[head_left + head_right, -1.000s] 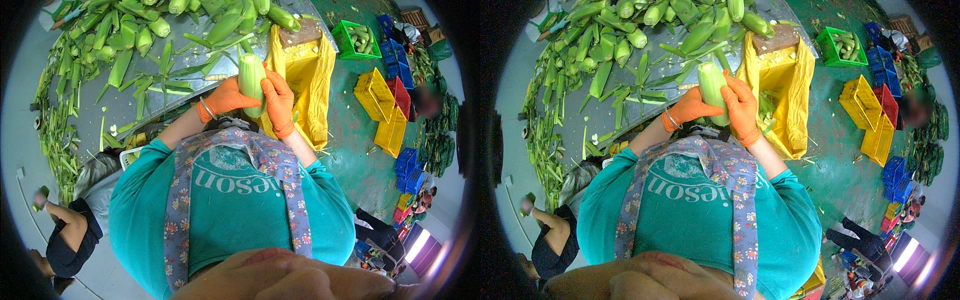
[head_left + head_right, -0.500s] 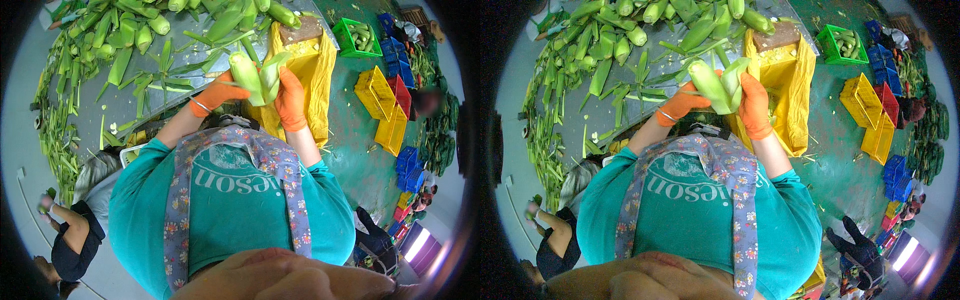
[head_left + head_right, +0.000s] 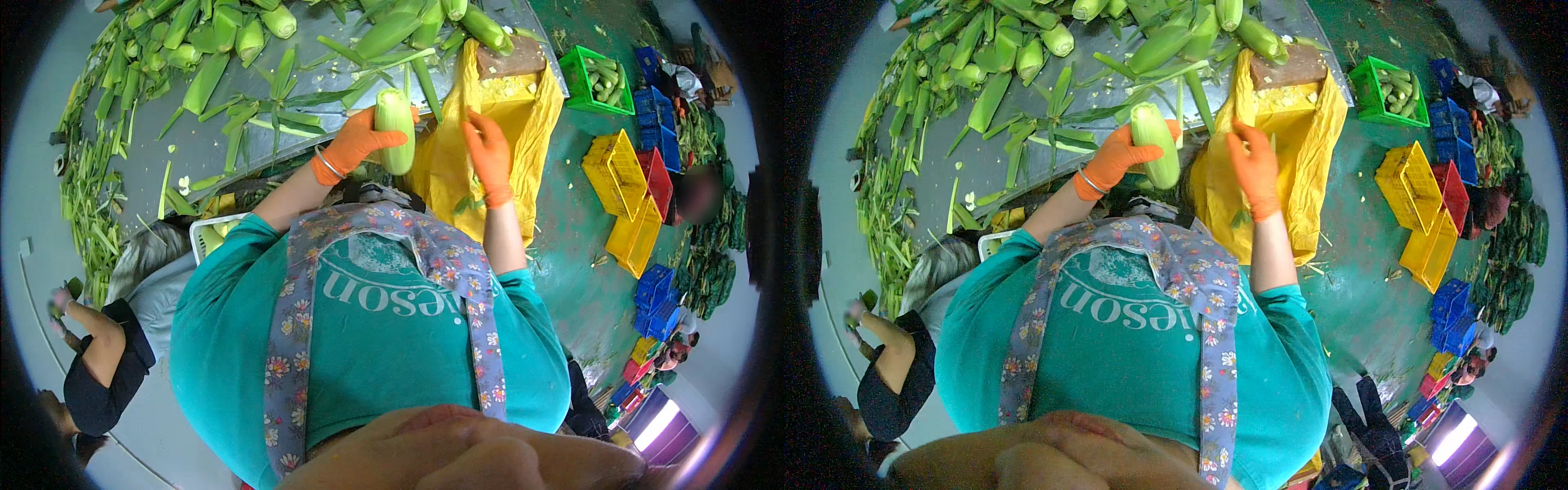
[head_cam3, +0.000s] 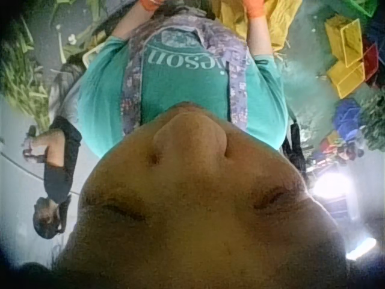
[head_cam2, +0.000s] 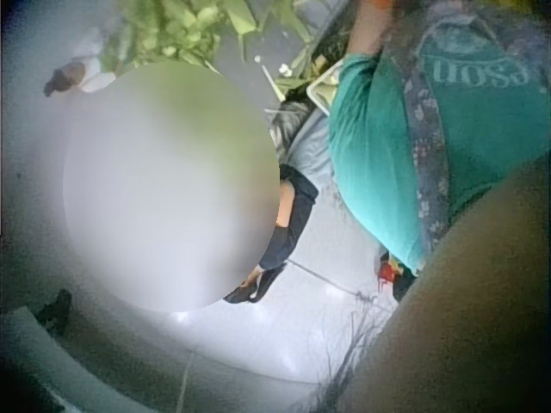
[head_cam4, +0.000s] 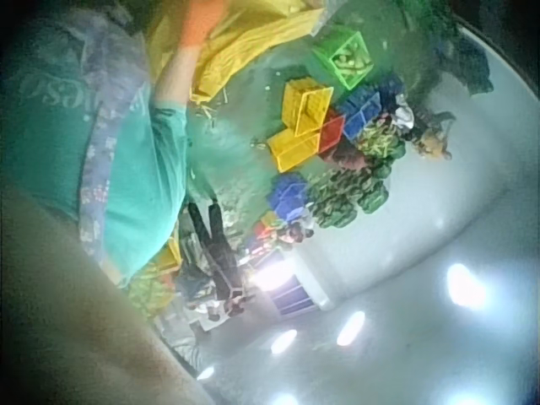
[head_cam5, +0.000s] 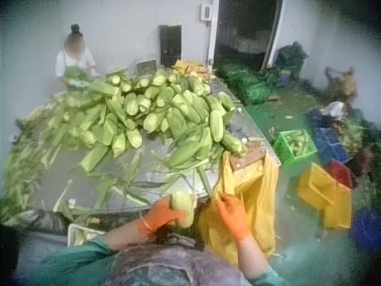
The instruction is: The person peels husks and silk from ears of corn using a knife, places the peeled corn into a basket, and later carries the full basket across the room to another worker.
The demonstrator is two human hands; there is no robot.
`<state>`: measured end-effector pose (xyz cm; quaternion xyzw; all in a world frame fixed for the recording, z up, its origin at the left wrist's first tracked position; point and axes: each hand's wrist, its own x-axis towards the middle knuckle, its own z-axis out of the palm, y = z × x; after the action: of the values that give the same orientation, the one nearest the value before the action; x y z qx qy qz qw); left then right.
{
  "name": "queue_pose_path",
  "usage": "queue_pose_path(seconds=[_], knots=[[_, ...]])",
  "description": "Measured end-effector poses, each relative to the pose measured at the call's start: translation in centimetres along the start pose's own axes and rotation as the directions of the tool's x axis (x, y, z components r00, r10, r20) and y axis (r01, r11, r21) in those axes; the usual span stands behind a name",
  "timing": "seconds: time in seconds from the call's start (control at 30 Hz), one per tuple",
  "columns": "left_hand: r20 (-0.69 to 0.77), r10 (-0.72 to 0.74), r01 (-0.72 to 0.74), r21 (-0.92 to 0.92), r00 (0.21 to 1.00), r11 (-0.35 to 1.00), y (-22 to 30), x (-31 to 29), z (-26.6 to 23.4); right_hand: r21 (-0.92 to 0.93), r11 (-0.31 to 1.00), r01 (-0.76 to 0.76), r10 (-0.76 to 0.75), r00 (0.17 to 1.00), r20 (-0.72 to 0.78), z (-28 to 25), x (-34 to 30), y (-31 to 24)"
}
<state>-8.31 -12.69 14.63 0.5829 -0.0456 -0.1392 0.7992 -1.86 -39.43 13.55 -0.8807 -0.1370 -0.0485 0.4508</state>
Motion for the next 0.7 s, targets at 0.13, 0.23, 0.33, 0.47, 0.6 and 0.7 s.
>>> queue_pose_path(seconds=[0.13, 0.23, 0.33, 0.47, 0.6, 0.7], knots=[[-0.230, 0.154, -0.089, 0.268, 0.961, 0.959, -1.1, -1.7, -2.1, -0.067, 0.971, 0.228, -0.204, 0.943, 0.263, 6.5, 1.6, -0.3], [-0.297, 0.093, -0.049, 0.153, 0.950, 0.987, -0.6, -3.9, -3.9, -0.089, 0.923, 0.374, -0.306, 0.856, 0.415, 11.9, 3.4, -0.7], [-0.375, 0.077, 0.004, 0.209, 0.924, 0.978, -0.5, -6.3, -5.1, -0.150, 0.815, 0.560, -0.441, 0.766, 0.467, 16.7, 4.6, -2.1], [-0.406, -0.017, 0.096, 0.175, 0.913, 0.980, -0.7, -8.4, -6.4, -0.398, 0.680, 0.616, -0.309, 0.733, 0.606, 21.3, 6.3, -1.9], [-0.328, -0.111, 0.102, -0.043, 0.938, 0.994, 0.8, -8.8, -5.4, -0.195, 0.883, 0.427, -0.260, 0.791, 0.553, 17.8, 7.4, -2.6], [-0.228, -0.122, 0.095, -0.126, 0.966, 0.988, 0.3, -7.0, -4.7, 0.162, 0.964, -0.209, 0.054, 0.754, 0.654, 10.4, 7.6, -5.4]])
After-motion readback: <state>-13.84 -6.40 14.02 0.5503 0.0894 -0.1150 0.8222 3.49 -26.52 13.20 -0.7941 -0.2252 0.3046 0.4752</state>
